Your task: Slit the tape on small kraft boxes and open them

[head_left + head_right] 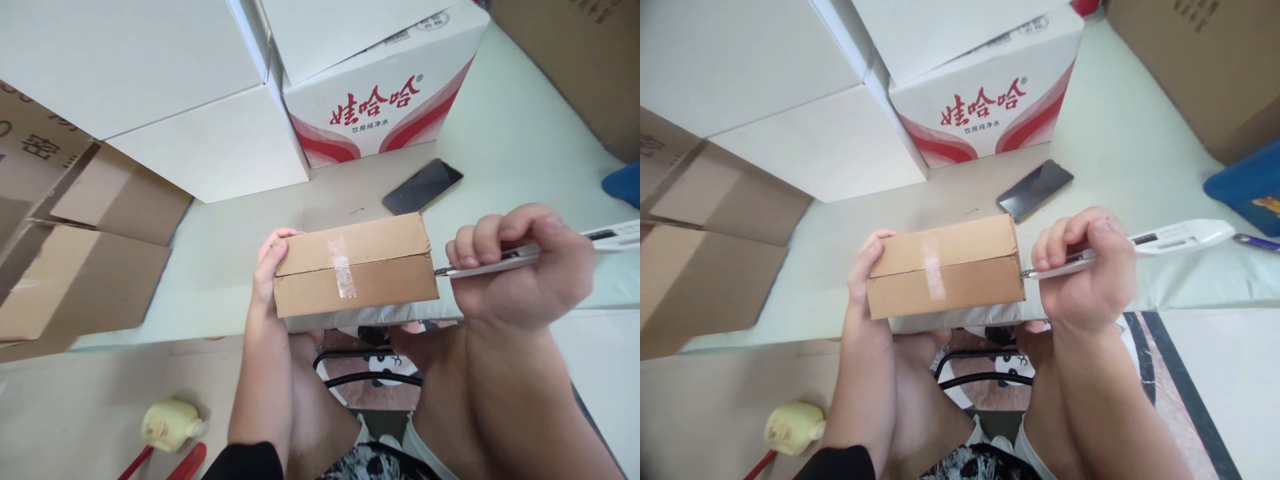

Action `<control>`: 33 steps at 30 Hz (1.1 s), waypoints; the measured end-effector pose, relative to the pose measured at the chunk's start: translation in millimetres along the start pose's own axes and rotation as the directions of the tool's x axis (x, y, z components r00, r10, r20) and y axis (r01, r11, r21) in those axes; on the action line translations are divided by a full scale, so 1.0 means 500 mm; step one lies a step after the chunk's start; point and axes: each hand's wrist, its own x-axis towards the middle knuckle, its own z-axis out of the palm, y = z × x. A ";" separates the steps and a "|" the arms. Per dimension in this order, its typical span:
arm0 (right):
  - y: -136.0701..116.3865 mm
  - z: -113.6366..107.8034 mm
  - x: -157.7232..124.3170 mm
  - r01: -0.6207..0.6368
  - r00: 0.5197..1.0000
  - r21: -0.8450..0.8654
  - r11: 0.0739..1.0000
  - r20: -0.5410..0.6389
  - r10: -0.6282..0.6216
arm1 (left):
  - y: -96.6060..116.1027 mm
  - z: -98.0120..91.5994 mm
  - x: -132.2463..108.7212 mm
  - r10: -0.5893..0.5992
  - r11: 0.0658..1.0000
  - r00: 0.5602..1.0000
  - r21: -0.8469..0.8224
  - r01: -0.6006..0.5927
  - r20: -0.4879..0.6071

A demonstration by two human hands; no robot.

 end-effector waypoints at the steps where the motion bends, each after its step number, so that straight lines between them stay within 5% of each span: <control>1: -0.001 -0.001 0.000 -0.013 1.000 -0.004 1.000 0.000 0.013 | 0.000 0.000 0.000 -0.001 1.000 1.000 -0.004 0.001 -0.007; 33: -0.015 0.014 0.001 -0.125 0.986 0.038 0.991 -0.107 0.128 | -0.005 -0.003 0.000 -0.014 0.995 0.999 -0.103 0.017 0.034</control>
